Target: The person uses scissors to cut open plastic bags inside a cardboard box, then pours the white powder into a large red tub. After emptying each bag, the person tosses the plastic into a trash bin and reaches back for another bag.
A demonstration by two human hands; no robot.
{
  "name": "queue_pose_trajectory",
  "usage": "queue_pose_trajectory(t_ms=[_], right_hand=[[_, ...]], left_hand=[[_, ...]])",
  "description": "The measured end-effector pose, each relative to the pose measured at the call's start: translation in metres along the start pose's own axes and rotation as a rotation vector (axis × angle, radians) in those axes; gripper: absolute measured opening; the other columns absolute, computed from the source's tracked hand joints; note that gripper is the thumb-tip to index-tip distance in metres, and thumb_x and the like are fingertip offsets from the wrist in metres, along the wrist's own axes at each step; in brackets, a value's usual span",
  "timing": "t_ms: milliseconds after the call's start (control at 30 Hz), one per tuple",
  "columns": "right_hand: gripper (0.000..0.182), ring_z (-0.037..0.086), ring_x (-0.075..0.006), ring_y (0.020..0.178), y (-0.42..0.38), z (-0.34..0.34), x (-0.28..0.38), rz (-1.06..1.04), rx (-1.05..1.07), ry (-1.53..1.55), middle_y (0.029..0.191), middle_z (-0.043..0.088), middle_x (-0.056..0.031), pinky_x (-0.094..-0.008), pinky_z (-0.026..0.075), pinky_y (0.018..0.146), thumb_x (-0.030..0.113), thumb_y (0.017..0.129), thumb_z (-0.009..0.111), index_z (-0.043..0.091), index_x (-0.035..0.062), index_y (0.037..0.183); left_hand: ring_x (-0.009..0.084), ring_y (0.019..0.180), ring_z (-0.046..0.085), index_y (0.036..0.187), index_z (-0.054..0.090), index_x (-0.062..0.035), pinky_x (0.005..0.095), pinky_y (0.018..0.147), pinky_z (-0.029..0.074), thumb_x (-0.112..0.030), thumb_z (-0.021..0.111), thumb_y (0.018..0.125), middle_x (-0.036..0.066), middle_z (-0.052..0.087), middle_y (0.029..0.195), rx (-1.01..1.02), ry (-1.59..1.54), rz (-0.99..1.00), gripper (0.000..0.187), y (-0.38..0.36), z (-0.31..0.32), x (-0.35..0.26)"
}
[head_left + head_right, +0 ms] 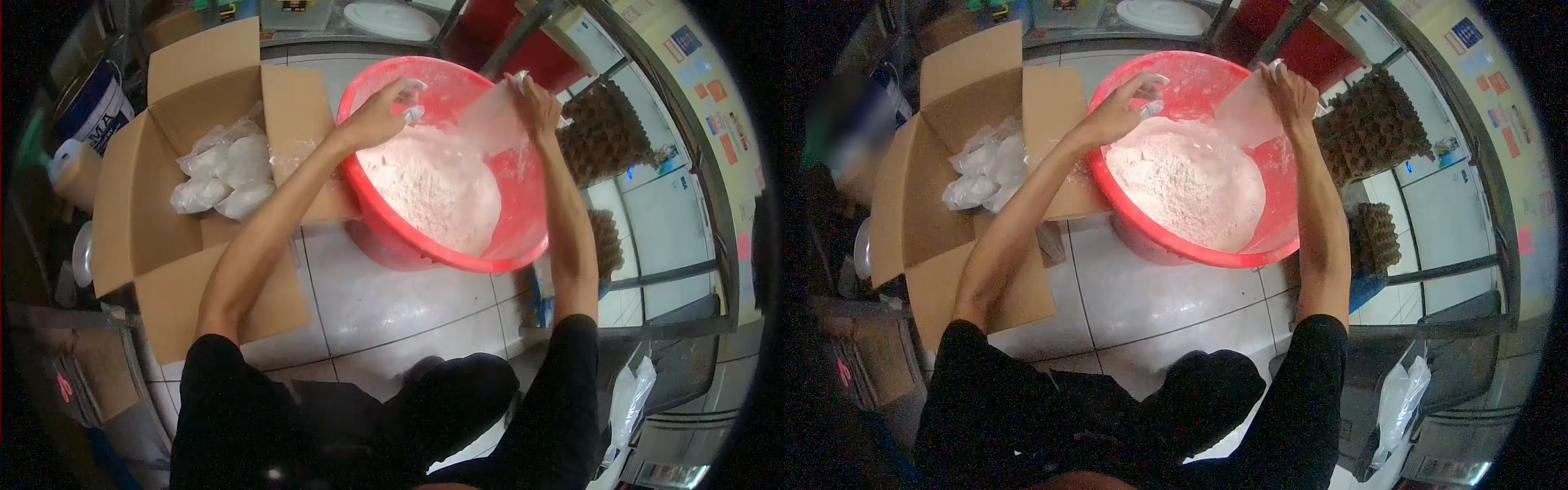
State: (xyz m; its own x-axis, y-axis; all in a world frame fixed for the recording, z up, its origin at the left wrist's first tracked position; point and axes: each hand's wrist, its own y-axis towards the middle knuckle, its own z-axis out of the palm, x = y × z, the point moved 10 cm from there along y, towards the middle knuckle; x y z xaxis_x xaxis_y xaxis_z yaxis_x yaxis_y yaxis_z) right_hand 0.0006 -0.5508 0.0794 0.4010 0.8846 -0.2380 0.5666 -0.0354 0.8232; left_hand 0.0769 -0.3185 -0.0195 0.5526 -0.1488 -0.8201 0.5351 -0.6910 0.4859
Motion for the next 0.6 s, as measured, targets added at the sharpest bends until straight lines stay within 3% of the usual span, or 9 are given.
queue_pose_trajectory(t_ms=[100,133,233,367,467,567,600], right_hand=[[0.042,0.055,-0.0318,0.049,0.002,-0.005,-0.008,0.099,-0.095,-0.047,0.055,0.056,-0.0130,-0.0411,0.042,0.043,0.049,0.081,0.051,0.051,0.0103,0.064],[0.039,0.056,-0.0312,0.049,-0.004,0.007,0.000,-0.035,-0.098,0.036,0.055,0.056,-0.0125,-0.0403,0.042,0.043,0.046,0.080,0.054,0.052,0.0107,0.064],[0.038,0.056,-0.0309,0.050,-0.008,0.003,-0.011,0.146,-0.126,-0.047,0.055,0.056,-0.0120,-0.0404,0.042,0.043,0.045,0.080,0.055,0.052,0.0109,0.064],[0.032,0.055,-0.0310,0.049,-0.015,0.007,0.002,-0.049,-0.170,0.048,0.055,0.056,-0.0114,-0.0385,0.042,0.042,0.042,0.080,0.056,0.053,0.0114,0.072],[0.030,0.055,-0.0307,0.048,-0.019,0.008,-0.009,0.075,-0.107,0.000,0.055,0.055,-0.0109,-0.0375,0.042,0.041,0.042,0.081,0.056,0.053,0.0119,0.075],[0.032,0.055,-0.0295,0.047,-0.018,0.002,-0.009,0.011,-0.170,0.015,0.055,0.056,-0.0109,-0.0369,0.041,0.040,0.041,0.081,0.056,0.051,0.0110,0.071],[0.034,0.054,-0.0286,0.046,-0.020,0.001,-0.022,0.144,-0.182,-0.025,0.054,0.054,-0.0113,-0.0360,0.040,0.039,0.041,0.081,0.057,0.047,0.0104,0.068]], left_hand=[[0.0247,0.109,0.048,0.116,0.044,-0.0070,0.0358,0.089,0.040,-0.016,0.057,0.082,0.015,0.051,0.112,0.008,0.015,0.001,0.037,0.003,-0.004,-0.002],[0.0249,0.109,0.047,0.116,0.044,-0.0071,0.0358,0.089,0.040,-0.016,0.057,0.082,0.016,0.051,0.112,0.011,0.014,-0.003,0.037,0.000,-0.003,0.000],[0.0247,0.109,0.047,0.116,0.044,-0.0075,0.0359,0.089,0.040,-0.017,0.057,0.082,0.016,0.051,0.110,0.007,-0.005,0.005,0.038,0.000,-0.002,0.004],[0.0244,0.107,0.048,0.117,0.044,-0.0080,0.0361,0.088,0.040,-0.016,0.056,0.083,0.015,0.052,0.106,0.055,-0.043,-0.047,0.037,-0.003,0.012,0.016],[0.0230,0.106,0.049,0.118,0.043,-0.0096,0.0350,0.085,0.041,-0.017,0.055,0.084,0.014,0.052,0.106,0.083,-0.092,-0.090,0.037,-0.006,0.025,0.022],[0.0206,0.104,0.048,0.121,0.042,-0.0128,0.0333,0.083,0.043,-0.019,0.055,0.085,0.012,0.050,0.109,0.123,-0.116,-0.116,0.039,-0.001,0.042,0.024],[0.0210,0.104,0.048,0.121,0.041,-0.0130,0.0337,0.084,0.042,-0.019,0.055,0.085,0.012,0.050,0.110,0.133,-0.129,-0.124,0.039,-0.002,0.046,0.025]])
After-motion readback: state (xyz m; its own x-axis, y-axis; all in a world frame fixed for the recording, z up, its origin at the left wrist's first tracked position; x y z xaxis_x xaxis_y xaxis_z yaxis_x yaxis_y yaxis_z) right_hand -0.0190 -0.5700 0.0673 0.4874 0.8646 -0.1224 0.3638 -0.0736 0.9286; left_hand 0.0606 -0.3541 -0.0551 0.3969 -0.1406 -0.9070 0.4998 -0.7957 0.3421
